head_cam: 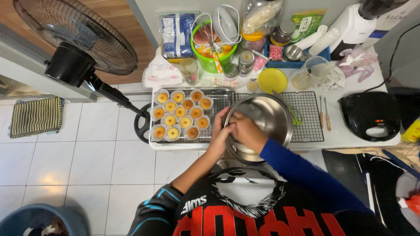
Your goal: The person uses skewers to remove small round cakes from a waffle maker and places them on a wire rack. They then wipe a metal bowl with a tissue and place it on the counter. The person returns to the waffle maker to remove more cakes.
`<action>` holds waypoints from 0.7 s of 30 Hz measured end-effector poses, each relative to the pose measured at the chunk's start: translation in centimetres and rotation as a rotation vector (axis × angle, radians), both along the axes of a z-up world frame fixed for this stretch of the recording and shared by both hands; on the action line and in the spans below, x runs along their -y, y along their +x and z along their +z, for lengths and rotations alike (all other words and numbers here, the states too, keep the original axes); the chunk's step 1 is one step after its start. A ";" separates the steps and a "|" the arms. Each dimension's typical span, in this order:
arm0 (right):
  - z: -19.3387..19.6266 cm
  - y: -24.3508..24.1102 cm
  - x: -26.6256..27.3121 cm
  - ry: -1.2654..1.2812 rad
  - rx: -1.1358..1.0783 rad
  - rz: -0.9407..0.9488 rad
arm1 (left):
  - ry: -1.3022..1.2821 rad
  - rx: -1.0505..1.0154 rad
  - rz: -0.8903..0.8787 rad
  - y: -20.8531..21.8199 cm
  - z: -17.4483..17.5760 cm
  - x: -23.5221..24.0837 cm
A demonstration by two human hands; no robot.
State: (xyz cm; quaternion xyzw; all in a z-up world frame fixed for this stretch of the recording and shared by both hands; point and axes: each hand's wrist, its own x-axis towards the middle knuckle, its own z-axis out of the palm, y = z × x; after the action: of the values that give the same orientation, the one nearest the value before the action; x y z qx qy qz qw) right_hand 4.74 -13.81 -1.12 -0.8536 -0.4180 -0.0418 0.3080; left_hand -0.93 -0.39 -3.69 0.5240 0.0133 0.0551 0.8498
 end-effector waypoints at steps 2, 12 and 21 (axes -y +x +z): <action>0.6 2.3 1.7 -0.174 0.137 -0.118 | -0.015 -0.069 -0.005 -0.3 -0.4 0.1; -5.3 -0.5 1.0 -0.297 -0.363 -0.001 | 0.147 0.078 0.123 0.6 0.4 -0.8; -2.5 -0.7 -0.6 0.723 -0.924 0.017 | 0.112 0.070 0.123 1.4 -0.3 -1.1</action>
State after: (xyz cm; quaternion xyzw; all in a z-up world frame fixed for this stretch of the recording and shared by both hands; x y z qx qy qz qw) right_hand 4.07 -13.18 -3.61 -0.6208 -0.2065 0.1970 0.7302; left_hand 0.52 0.73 -3.96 0.5665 0.0128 0.1259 0.8143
